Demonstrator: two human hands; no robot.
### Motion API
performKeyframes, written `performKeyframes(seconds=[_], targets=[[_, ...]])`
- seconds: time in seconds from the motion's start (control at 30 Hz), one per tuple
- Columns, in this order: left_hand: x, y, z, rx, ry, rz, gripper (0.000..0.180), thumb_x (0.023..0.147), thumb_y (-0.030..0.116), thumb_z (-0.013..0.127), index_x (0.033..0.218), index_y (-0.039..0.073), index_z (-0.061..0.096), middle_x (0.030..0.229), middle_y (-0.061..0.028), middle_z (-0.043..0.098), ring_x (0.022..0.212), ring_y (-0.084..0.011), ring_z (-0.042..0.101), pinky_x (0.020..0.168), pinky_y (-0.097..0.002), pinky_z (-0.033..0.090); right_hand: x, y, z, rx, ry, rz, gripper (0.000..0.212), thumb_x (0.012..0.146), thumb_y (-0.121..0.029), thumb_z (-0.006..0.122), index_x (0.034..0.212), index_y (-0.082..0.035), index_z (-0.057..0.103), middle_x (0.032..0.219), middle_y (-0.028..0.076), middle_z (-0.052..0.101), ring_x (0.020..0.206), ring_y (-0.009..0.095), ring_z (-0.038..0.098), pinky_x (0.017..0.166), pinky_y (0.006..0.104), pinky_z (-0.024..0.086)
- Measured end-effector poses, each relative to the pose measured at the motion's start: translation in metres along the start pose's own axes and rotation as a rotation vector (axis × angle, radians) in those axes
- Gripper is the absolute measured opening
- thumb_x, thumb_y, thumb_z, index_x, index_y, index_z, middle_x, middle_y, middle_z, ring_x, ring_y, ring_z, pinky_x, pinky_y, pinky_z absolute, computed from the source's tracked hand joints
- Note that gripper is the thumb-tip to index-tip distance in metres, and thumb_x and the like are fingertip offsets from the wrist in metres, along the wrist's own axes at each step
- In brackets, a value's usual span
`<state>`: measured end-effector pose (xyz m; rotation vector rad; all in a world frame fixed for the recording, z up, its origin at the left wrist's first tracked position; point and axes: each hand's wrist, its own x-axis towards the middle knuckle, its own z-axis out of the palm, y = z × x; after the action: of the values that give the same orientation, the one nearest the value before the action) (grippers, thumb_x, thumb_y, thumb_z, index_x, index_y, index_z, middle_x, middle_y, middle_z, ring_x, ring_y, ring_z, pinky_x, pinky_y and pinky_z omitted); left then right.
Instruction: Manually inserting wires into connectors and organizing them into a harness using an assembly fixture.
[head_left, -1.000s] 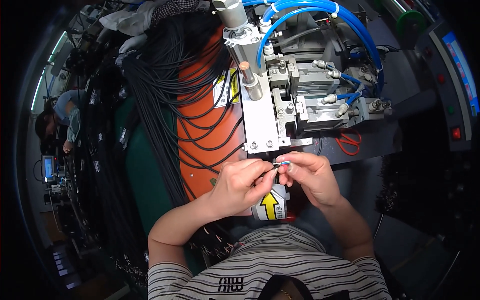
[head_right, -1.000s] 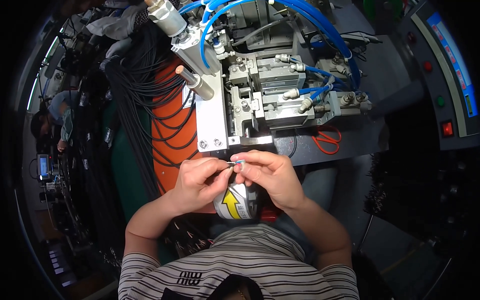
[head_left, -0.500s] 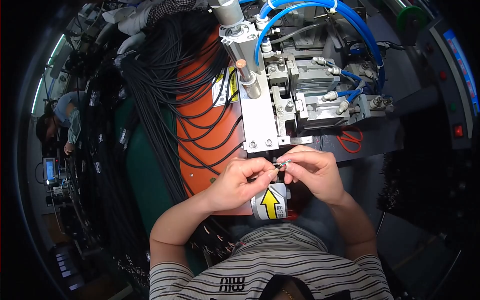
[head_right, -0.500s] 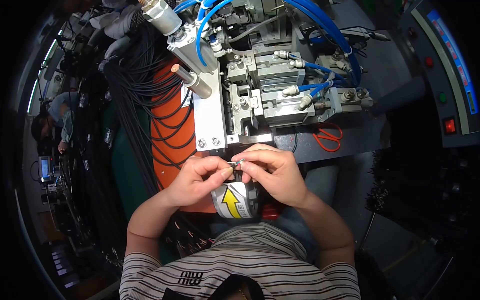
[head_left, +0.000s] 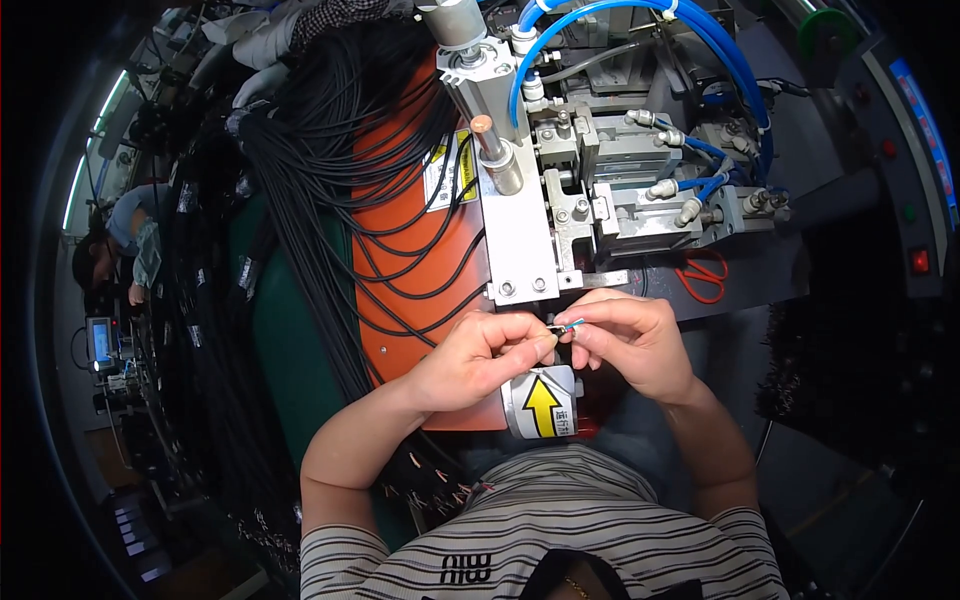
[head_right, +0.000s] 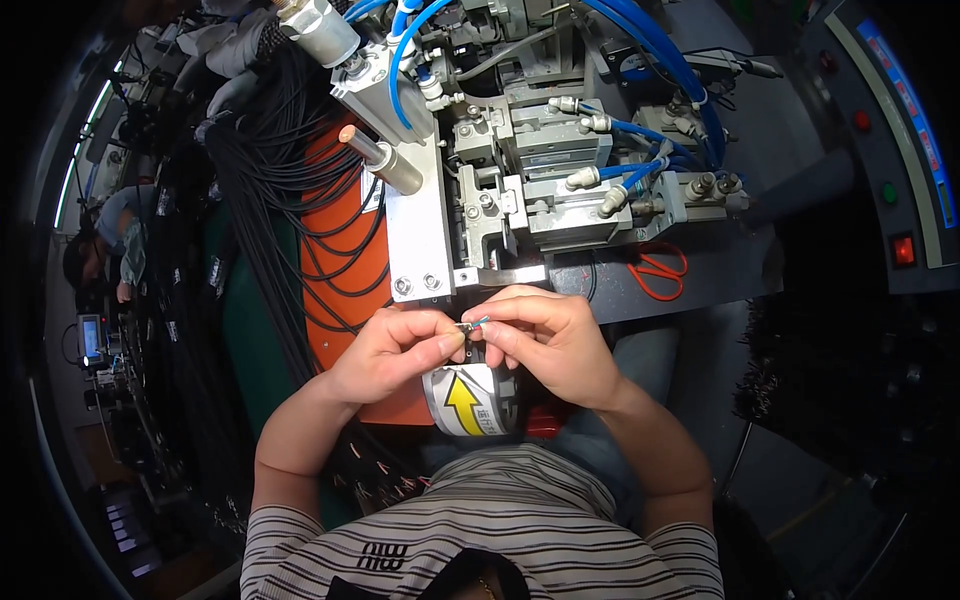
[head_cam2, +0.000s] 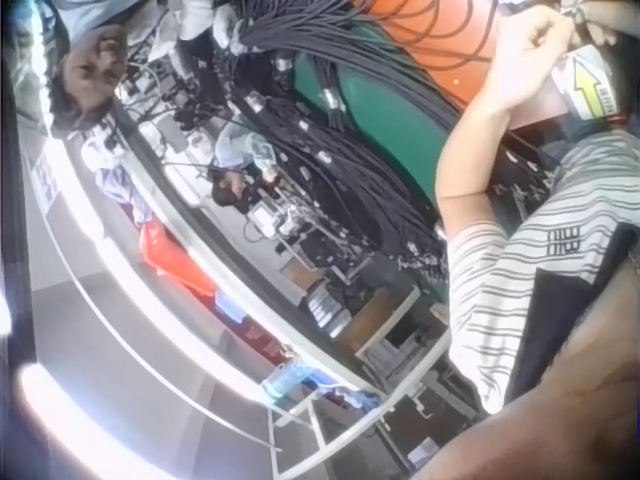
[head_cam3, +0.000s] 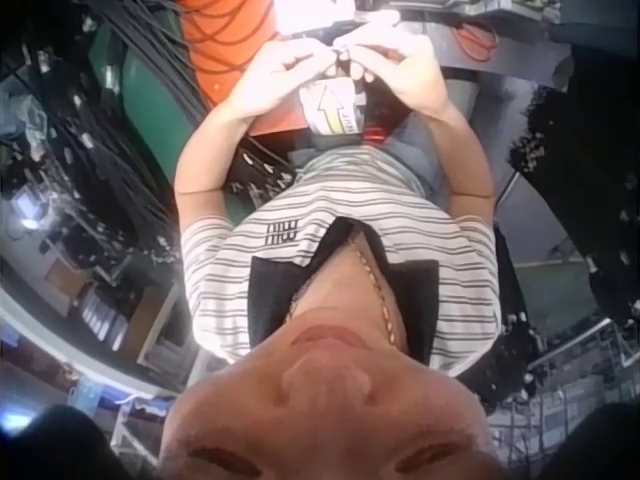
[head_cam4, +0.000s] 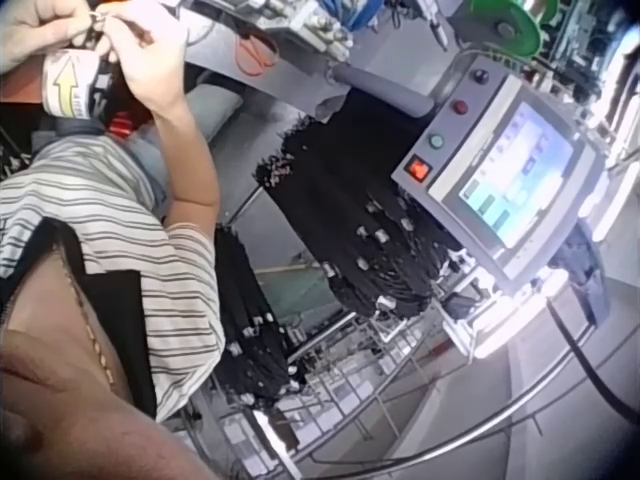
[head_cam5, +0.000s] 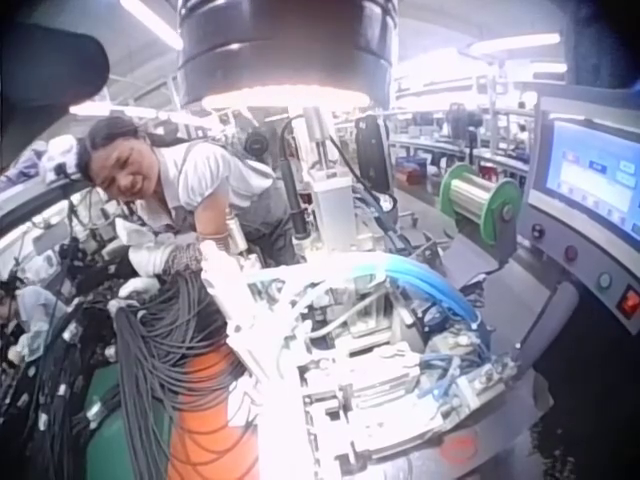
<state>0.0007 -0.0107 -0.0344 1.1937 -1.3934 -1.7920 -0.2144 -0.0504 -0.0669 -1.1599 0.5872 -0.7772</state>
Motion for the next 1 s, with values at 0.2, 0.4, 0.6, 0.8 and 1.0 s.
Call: performKeyframes(seconds=[0.2,0.4,0.6,0.8,1.0], targets=[[0.001,0.002,0.009,0.245,0.094,-0.013,0.014,0.093,0.013,0.059,0.089,-0.001,0.061,0.076,-0.0011,0.063,0.06,-0.0057,0.051,0.054,-0.0231,0.041,0.001,-0.003,0.003,-0.276,0.069,-0.133,0.009,0.087,0.005,0.061,0.094,0.005,0.067,0.085,0.009,0.064,0.062,0.01,0.062,0.051,0.0214,0.047],[-0.004,-0.004,0.03,1.181,0.312,0.563,0.013,0.077,0.007,0.067,0.088,0.002,0.062,0.068,-0.0048,0.053,0.051,-0.0199,0.055,0.048,-0.0328,0.046,0.001,-0.009,0.015,-0.901,0.13,-0.333,0.008,0.077,0.0,0.068,0.076,-0.001,0.06,0.069,0.008,0.056,0.052,0.018,0.059,0.046,0.0286,0.045],[-0.004,-0.007,0.021,1.181,0.383,0.578,0.033,0.073,0.005,0.067,0.106,-0.002,0.064,0.085,-0.008,0.056,0.066,-0.0215,0.059,0.054,-0.0323,0.049,-0.001,-0.008,0.019,-1.168,0.176,-0.375,0.007,0.077,-0.001,0.066,0.08,-0.001,0.06,0.073,0.009,0.058,0.052,0.026,0.057,0.047,0.0349,0.045],[-0.007,-0.007,0.019,1.056,0.337,0.548,0.035,0.072,0.002,0.066,0.107,-0.003,0.063,0.087,-0.01,0.057,0.069,-0.0237,0.059,0.056,-0.0335,0.05,-0.003,0.003,0.017,-1.076,0.187,-0.392,0.008,0.078,-0.001,0.067,0.082,0.0,0.06,0.076,0.009,0.059,0.054,0.027,0.058,0.048,0.0356,0.046],[-0.006,-0.007,0.02,1.105,0.33,0.567,0.039,0.071,0.001,0.065,0.11,-0.002,0.063,0.083,-0.0086,0.054,0.067,-0.0224,0.058,0.055,-0.0323,0.048,-0.006,0.006,0.018,-1.055,0.228,-0.427,0.007,0.08,0.0,0.066,0.085,0.0,0.062,0.079,0.01,0.06,0.057,0.027,0.06,0.05,0.0351,0.047]])
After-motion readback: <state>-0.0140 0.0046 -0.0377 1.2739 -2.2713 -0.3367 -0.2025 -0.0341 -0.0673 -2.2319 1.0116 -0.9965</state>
